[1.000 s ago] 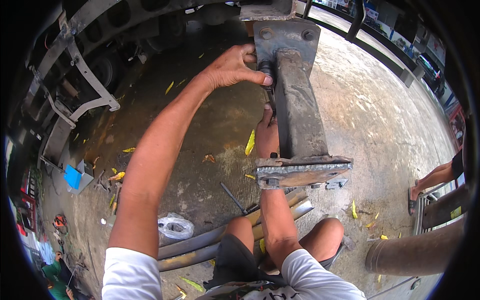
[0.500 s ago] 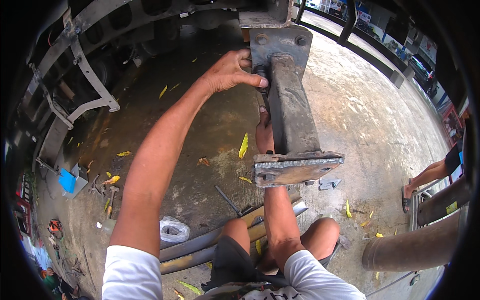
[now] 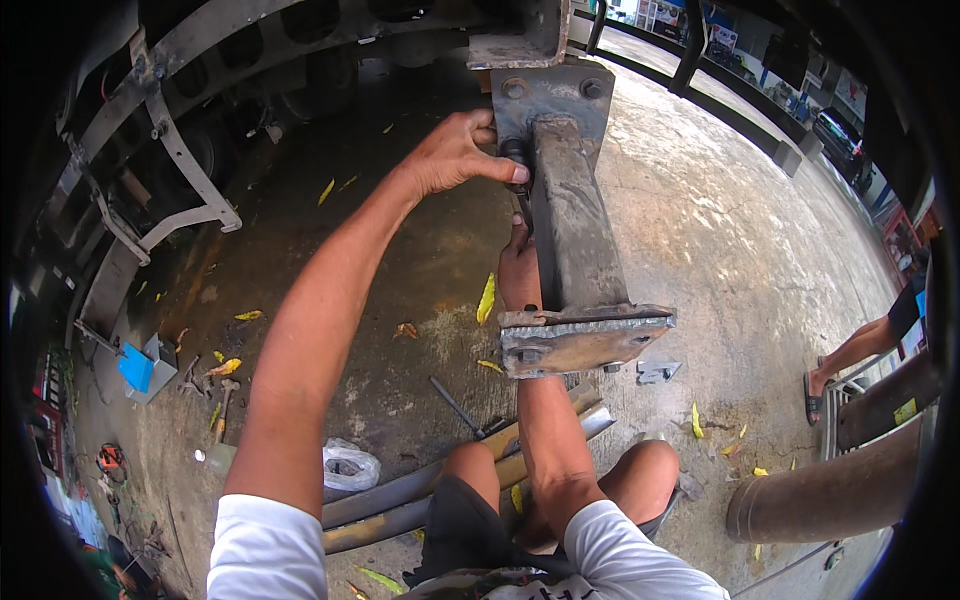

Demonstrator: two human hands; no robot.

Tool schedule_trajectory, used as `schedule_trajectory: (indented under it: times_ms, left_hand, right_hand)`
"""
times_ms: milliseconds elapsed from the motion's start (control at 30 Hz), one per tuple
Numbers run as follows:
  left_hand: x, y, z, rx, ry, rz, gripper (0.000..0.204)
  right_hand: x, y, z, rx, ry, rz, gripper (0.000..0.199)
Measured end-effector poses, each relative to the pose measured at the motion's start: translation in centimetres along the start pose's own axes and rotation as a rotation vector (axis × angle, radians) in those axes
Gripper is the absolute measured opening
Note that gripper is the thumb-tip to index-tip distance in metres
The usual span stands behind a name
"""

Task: The person aligns a metal plate onto a vertical metal post, uses a hammer to tap it into position, then secures it with bolts using a wrench. The person also measures the assembly with a tape measure.

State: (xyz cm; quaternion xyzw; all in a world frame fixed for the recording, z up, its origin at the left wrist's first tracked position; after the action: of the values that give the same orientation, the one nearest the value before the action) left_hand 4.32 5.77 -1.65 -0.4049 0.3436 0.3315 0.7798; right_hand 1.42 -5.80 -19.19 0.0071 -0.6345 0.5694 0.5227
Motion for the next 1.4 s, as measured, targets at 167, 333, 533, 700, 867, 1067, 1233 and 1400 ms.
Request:
schedule_trajectory:
  times_ms: [167, 333, 533, 700, 867, 1067, 1233, 1400]
  left_hand:
    - [-0.1, -1.0, -0.1, 0.039, -0.088, 0.061, 0.071]
    - [-1.3, -0.7, -0.1, 0.013, -0.171, 0.109, 0.068]
    - [0.5, 0.3, 0.3, -0.051, -0.019, 0.017, 0.074]
    - [-0.3, -1.5, -0.6, 0.013, -0.114, 0.078, 0.073]
    - [-0.4, -0.2, 0.7, -0.029, -0.097, 0.046, 0.07]
    - [-1.3, 0.4, 0.0, -0.033, -0.079, 0.057, 0.067]
    - [-0.1, -1.6, -0.2, 0.001, -0.142, 0.062, 0.065]
    - [-1.5, -0.1, 0.1, -0.043, -0.116, 0.085, 0.063]
  right_hand:
    - [7.0, 0.8, -4.1, 0.363, -0.802, -0.305, 0.027]
    - [5.8, 0.1, -2.9, 0.498, -0.776, -0.397, 0.027]
    - [3.5, -1.1, 2.6, 0.191, 0.209, -0.082, 0.024]
    - [7.9, -0.7, -3.9, 0.263, -0.892, -0.273, 0.031]
    - [4.0, -0.7, -1.2, 0.583, -0.411, -0.372, 0.033]
    - [4.5, -0.6, -0.5, 0.255, -0.185, -0.284, 0.034]
    - [8.9, -1.5, -3.4, 0.44, -1.085, -0.466, 0.03]
    - [0.4, -1.5, 1.0, 0.162, 0.009, -0.059, 0.031]
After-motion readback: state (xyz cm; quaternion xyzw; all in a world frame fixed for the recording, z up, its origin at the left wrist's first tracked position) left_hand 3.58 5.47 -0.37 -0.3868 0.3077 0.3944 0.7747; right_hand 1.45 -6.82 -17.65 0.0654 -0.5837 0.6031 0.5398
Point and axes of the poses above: each hand's wrist, its own y-axis away from the middle knuckle, its own z-axis out of the back of the hand, x = y × z, the point moved 1 cm from there along -y, towards the middle knuckle, and after that the axes turned 1 degree about -y, right-handed, at the moved point
